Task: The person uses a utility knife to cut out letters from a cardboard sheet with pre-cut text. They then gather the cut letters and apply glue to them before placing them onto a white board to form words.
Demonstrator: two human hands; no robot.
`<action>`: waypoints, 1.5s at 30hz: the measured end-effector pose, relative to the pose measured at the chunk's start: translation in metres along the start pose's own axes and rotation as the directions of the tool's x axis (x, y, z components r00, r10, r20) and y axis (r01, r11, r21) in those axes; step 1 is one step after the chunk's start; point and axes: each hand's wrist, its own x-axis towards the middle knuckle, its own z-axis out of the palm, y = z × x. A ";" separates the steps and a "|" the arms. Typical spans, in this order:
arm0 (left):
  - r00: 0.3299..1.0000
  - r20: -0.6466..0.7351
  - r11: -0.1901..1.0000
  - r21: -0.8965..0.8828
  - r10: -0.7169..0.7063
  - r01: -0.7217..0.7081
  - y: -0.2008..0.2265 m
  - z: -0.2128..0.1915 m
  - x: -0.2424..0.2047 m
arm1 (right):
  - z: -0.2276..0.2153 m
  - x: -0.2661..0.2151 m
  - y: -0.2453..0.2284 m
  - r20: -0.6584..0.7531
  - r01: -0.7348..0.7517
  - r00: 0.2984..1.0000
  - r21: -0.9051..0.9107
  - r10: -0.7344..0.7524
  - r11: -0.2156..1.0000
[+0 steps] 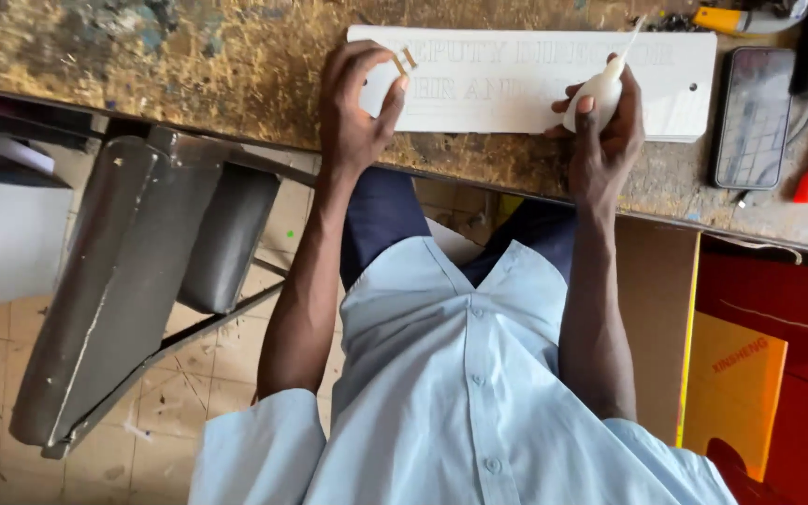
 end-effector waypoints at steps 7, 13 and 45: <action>0.981 0.133 0.989 0.022 0.140 -0.144 -0.003 0.005 -0.006 | 0.041 -0.007 -0.012 0.021 0.059 0.998 -0.100 -0.057 0.993; 0.991 0.103 0.997 -0.007 0.080 -0.080 -0.007 0.004 -0.008 | 0.051 -0.009 -0.011 0.036 0.071 0.997 -0.080 -0.068 0.994; 0.949 0.301 0.996 0.004 -0.091 0.094 0.001 0.002 0.004 | 0.038 -0.004 0.002 0.053 -0.027 0.998 -0.116 0.034 0.993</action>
